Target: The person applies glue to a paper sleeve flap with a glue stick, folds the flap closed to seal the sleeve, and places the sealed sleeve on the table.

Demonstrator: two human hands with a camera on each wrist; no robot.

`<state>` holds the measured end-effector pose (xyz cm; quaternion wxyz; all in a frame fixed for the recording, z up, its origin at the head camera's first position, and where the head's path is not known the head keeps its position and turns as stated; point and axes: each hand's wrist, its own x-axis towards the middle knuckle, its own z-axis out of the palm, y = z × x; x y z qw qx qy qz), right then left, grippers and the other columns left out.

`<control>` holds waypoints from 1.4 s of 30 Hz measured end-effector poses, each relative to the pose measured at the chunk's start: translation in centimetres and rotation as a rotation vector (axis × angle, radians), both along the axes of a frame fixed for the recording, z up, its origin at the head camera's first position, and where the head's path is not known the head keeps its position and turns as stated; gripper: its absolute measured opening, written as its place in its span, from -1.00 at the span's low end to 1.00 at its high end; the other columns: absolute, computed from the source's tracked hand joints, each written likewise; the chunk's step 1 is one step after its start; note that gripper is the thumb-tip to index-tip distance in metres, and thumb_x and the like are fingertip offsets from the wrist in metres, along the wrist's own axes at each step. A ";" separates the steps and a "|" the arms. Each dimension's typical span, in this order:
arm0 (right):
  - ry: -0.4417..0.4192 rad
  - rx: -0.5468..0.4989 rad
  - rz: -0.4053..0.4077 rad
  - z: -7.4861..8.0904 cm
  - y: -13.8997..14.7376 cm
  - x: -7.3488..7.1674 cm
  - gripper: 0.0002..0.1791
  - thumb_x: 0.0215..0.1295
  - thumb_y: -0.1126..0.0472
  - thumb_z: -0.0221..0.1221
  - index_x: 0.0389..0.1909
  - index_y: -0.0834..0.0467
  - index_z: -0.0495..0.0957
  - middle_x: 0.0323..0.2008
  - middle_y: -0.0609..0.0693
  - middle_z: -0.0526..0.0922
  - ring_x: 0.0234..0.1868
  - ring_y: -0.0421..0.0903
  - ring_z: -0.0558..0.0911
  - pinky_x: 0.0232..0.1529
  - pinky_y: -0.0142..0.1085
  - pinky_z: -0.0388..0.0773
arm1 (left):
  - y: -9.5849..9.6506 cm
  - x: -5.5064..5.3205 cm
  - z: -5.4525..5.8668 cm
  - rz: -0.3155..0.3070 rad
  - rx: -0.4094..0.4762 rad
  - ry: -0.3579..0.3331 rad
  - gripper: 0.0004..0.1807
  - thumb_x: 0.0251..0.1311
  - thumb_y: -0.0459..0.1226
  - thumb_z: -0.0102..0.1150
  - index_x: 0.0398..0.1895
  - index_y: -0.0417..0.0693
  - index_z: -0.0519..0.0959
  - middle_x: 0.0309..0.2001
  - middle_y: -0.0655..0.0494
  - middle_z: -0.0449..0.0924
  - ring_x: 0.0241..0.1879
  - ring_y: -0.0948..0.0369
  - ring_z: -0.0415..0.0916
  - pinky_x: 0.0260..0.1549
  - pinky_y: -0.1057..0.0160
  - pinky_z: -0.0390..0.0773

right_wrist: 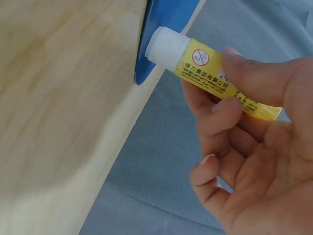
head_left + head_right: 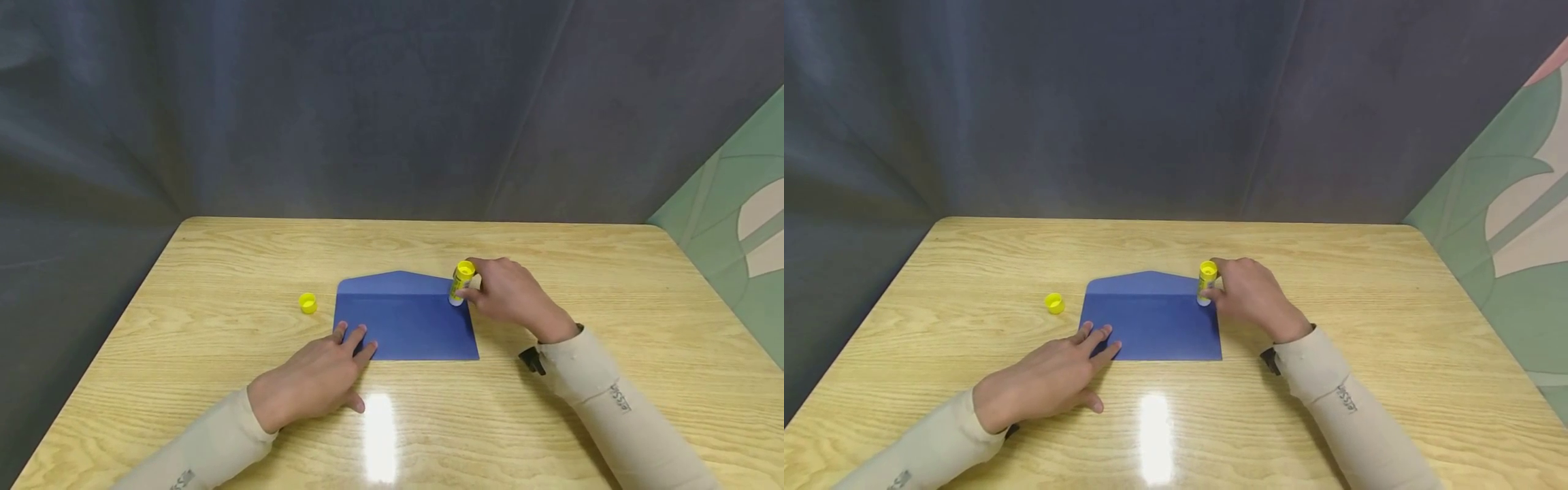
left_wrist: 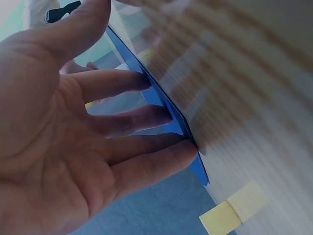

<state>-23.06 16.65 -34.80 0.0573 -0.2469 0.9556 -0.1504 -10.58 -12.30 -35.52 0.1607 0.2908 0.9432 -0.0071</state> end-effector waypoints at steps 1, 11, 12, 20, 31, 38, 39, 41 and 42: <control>0.002 0.003 -0.004 0.0 0.2 0.0 -0.76 0.29 0.07 0.31 -0.20 0.15 0.58 -0.55 -0.06 0.58 -0.57 -0.13 0.44 -0.49 -0.29 0.33 | 0.0 0.0 0.0 -0.002 0.000 0.000 -0.08 0.15 0.19 0.21 0.48 -0.13 0.27 0.49 -0.28 0.16 0.41 -0.32 0.21 0.24 0.05 0.50; 0.017 0.050 -0.031 0.8 1.5 -0.1 -0.77 0.28 0.06 0.32 -0.24 0.13 0.57 -0.54 -0.05 0.57 -0.56 -0.13 0.46 -0.48 -0.28 0.34 | 0.0 -0.1 -0.1 -0.001 0.000 -0.001 -0.07 0.14 0.19 0.21 0.48 -0.12 0.28 0.49 -0.28 0.17 0.41 -0.33 0.20 0.24 0.04 0.50; 0.016 0.052 -0.038 0.9 1.6 0.0 -0.77 0.28 0.06 0.32 -0.24 0.13 0.57 -0.55 -0.05 0.57 -0.56 -0.12 0.46 -0.47 -0.27 0.34 | -0.1 -0.1 -0.1 0.001 0.002 -0.002 -0.08 0.14 0.19 0.22 0.48 -0.13 0.28 0.49 -0.28 0.17 0.41 -0.33 0.20 0.24 0.04 0.50; 0.055 0.034 -0.038 1.6 1.2 0.2 -0.78 0.26 0.07 0.32 -0.25 0.13 0.59 -0.67 -0.08 0.47 -0.63 -0.13 0.39 -0.52 -0.29 0.28 | -0.2 -0.1 -0.1 0.007 -0.008 0.000 -0.07 0.14 0.19 0.22 0.48 -0.13 0.27 0.50 -0.28 0.15 0.41 -0.33 0.19 0.27 0.04 0.47; 0.056 -0.018 0.021 0.9 -2.8 0.8 -0.74 0.26 0.06 0.33 -0.18 0.15 0.60 -0.72 -0.10 0.36 -0.68 -0.17 0.34 -0.58 -0.33 0.20 | -0.1 -0.2 -0.2 -0.029 -0.013 0.037 -0.07 0.14 0.19 0.22 0.46 -0.16 0.29 0.47 -0.30 0.20 0.37 -0.33 0.25 0.21 0.10 0.53; 0.056 -0.072 0.079 1.1 -6.5 1.2 -0.71 0.25 0.03 0.35 -0.14 0.12 0.61 -0.67 -0.11 0.46 -0.66 -0.18 0.39 -0.58 -0.33 0.26 | -0.1 -0.2 -0.4 -0.026 -0.018 0.061 -0.07 0.11 0.20 0.25 0.44 -0.17 0.34 0.45 -0.29 0.25 0.34 -0.33 0.31 0.23 0.07 0.51; 0.057 -0.079 0.093 1.1 -7.1 1.2 -0.71 0.25 0.03 0.35 -0.14 0.12 0.61 -0.66 -0.10 0.48 -0.65 -0.17 0.40 -0.57 -0.33 0.27 | -0.1 -0.2 -0.4 -0.022 -0.017 0.056 -0.07 0.10 0.20 0.25 0.43 -0.17 0.34 0.45 -0.30 0.25 0.34 -0.33 0.31 0.23 0.07 0.51; 0.055 -0.085 0.112 1.0 -8.1 1.1 -0.72 0.25 0.03 0.35 -0.14 0.11 0.60 -0.62 -0.09 0.52 -0.62 -0.17 0.44 -0.55 -0.32 0.32 | 0.0 -0.3 -0.3 -0.016 -0.021 0.042 -0.07 0.11 0.21 0.25 0.44 -0.16 0.34 0.46 -0.30 0.24 0.35 -0.34 0.29 0.25 0.05 0.50; 0.055 -0.083 0.118 1.0 -8.6 1.1 -0.70 0.25 0.02 0.34 -0.12 0.11 0.61 -0.58 -0.09 0.56 -0.60 -0.17 0.46 -0.52 -0.31 0.36 | 0.0 -0.3 -0.3 -0.014 -0.021 0.033 -0.07 0.11 0.21 0.24 0.44 -0.16 0.33 0.46 -0.29 0.23 0.36 -0.34 0.28 0.25 0.04 0.49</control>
